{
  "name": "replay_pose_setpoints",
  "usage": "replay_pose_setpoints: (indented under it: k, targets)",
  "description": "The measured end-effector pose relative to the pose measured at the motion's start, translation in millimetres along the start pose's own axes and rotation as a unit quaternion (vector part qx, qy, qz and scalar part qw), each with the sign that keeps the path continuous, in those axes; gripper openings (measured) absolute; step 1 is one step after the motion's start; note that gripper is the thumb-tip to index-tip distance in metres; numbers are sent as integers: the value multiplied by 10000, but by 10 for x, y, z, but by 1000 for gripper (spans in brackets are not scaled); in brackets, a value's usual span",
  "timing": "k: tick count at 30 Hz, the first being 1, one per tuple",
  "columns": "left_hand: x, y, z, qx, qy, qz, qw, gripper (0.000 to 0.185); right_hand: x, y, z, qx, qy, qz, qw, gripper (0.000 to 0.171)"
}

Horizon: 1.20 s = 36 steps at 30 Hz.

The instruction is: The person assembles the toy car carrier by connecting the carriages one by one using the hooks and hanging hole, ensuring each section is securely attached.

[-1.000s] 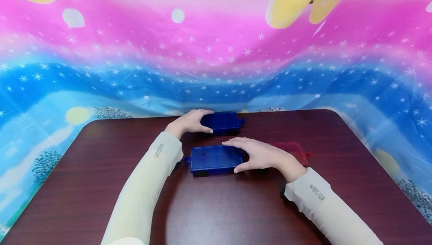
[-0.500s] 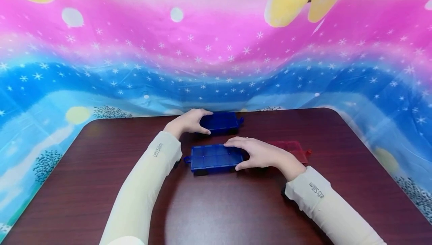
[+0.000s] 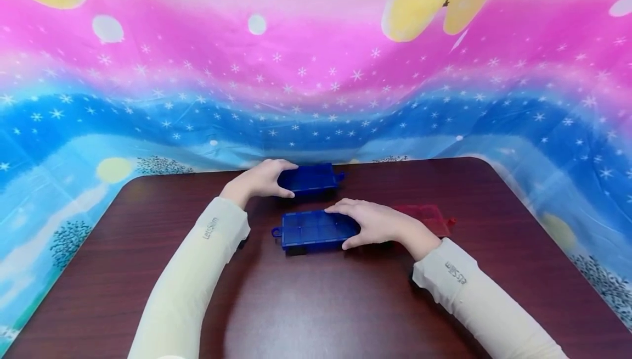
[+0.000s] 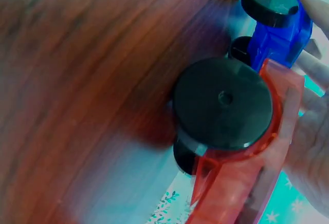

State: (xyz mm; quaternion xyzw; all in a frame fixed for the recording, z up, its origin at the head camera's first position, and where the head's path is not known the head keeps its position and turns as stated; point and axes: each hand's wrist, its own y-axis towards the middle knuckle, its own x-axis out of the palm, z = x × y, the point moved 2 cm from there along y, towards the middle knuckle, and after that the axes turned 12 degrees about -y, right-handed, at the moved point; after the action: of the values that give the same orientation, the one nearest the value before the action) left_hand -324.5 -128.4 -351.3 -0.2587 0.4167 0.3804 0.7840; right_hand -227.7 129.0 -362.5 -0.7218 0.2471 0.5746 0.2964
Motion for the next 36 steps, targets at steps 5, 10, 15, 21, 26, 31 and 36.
replay_pose_setpoints:
  k: [5,10,15,21,26,31,36]
  targets:
    - [-81,-164,-26,54,62,134,9999,75,5,-2,4,303,-136,92,9994,84]
    - [-136,-337,-49,114,131,269,9995,75,30,-1,-2,421,-346,86,9985,89]
    - [-166,-481,-81,81,156,352,9992,75,47,-1,-14,435,-497,99,9978,85]
    - [-212,-646,-108,105,148,447,9988,75,54,-9,-19,374,-629,216,9971,81]
    - [-266,-815,-117,236,194,585,9978,76,60,-38,-12,352,-642,234,9970,80]
    - [-311,-999,-115,67,277,675,9973,76,65,-69,10,381,-551,245,9975,79]
    - [-334,-1161,-139,-35,424,788,9960,76,63,-80,38,442,-448,293,9976,78]
